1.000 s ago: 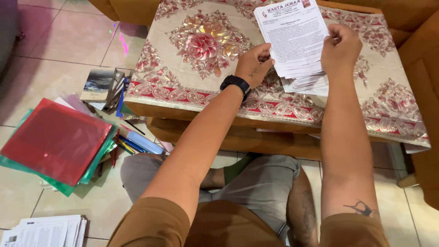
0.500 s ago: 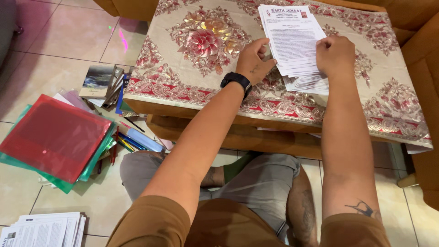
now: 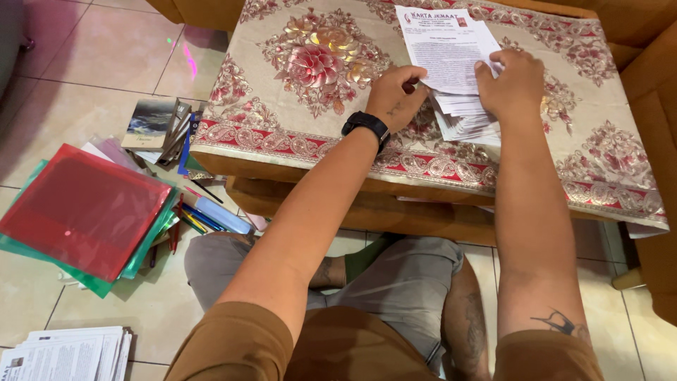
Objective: The person sits on the floor and repeatedly picks up sheets of paper from a table, flips them over, and places them into a separate pile on the floor. The person handles the papers one at a time throughout the clip.
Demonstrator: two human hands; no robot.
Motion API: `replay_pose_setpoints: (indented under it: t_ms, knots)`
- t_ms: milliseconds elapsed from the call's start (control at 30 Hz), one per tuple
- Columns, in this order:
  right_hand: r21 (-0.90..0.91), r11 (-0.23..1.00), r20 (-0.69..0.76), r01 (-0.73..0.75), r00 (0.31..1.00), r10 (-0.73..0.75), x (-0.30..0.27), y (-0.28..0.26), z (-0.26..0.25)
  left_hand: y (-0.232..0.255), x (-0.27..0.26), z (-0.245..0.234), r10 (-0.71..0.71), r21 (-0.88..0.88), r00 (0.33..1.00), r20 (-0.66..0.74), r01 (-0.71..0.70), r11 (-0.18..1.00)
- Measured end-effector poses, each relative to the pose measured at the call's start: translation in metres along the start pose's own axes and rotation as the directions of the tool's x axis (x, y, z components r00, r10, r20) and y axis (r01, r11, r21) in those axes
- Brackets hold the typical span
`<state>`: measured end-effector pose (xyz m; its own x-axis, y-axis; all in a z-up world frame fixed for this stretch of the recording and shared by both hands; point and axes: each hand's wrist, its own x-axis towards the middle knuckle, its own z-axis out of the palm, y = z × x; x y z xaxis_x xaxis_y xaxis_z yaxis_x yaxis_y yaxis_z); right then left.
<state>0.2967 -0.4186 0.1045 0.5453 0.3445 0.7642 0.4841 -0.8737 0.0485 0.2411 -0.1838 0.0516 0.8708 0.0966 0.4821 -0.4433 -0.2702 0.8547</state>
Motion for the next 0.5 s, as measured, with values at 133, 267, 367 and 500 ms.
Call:
replay_pose_setpoints:
  t_ms: [133, 267, 367, 500]
  knots:
    - [0.322, 0.866, 0.257, -0.382, 0.916, 0.309, 0.0, 0.005, -0.001, 0.004, 0.004, -0.006, -0.129, -0.087, 0.985, -0.118, 0.12, 0.989]
    - [0.262, 0.889, 0.181, -0.376, 0.924, 0.337, 0.0, 0.008, -0.003, 0.007, 0.01, -0.025, -0.372, -0.237, 0.847, -0.38, 0.3, 0.924]
    - [0.211, 0.874, 0.257, -0.438, 0.888, 0.382, 0.001, 0.006, -0.005, 0.009, 0.011, -0.036, -0.305, -0.223, 0.81, -0.501, 0.219, 0.95]
    - [0.183, 0.83, 0.461, -0.527, 0.791, 0.401, 0.003, 0.001, -0.009, 0.013, 0.011, -0.038, -0.49, -0.587, 0.791, -0.367, 0.212, 0.781]
